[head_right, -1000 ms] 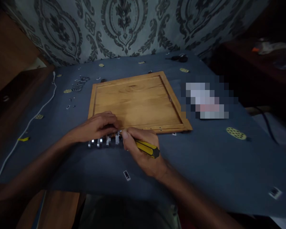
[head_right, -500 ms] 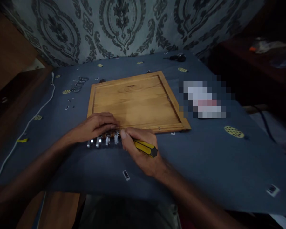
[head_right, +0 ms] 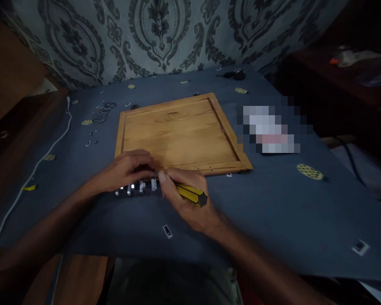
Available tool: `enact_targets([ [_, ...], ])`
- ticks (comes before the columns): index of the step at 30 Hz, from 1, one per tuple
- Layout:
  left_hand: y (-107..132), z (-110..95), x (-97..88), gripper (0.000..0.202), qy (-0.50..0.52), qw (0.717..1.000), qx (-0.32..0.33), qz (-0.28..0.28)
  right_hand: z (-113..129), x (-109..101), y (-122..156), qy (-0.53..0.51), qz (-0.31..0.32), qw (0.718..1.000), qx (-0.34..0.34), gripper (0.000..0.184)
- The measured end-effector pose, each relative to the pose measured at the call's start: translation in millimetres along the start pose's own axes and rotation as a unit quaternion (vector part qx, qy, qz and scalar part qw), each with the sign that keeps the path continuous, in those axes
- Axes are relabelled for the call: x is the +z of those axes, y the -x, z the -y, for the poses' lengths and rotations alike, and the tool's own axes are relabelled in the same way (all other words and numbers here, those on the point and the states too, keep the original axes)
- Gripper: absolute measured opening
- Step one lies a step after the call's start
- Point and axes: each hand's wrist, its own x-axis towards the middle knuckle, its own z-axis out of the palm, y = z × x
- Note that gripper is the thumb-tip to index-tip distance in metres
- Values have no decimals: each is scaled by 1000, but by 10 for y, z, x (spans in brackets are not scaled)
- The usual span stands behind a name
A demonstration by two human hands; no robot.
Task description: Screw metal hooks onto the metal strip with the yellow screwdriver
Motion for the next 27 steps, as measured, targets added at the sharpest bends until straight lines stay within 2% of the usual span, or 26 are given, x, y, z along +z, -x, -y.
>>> enact_targets([
  [13, 1, -34, -20, 11, 11, 1000, -3, 11, 7, 5, -2, -4, -2, 1000, 4, 51],
  [20, -4, -47, -65, 22, 3, 1000, -14, -1, 14, -7, -10, 0, 0, 1000, 18, 55],
  [27, 6, -54, -47, 13, -2, 1000, -7, 15, 11, 10, -6, 0, -5, 1000, 21, 54],
])
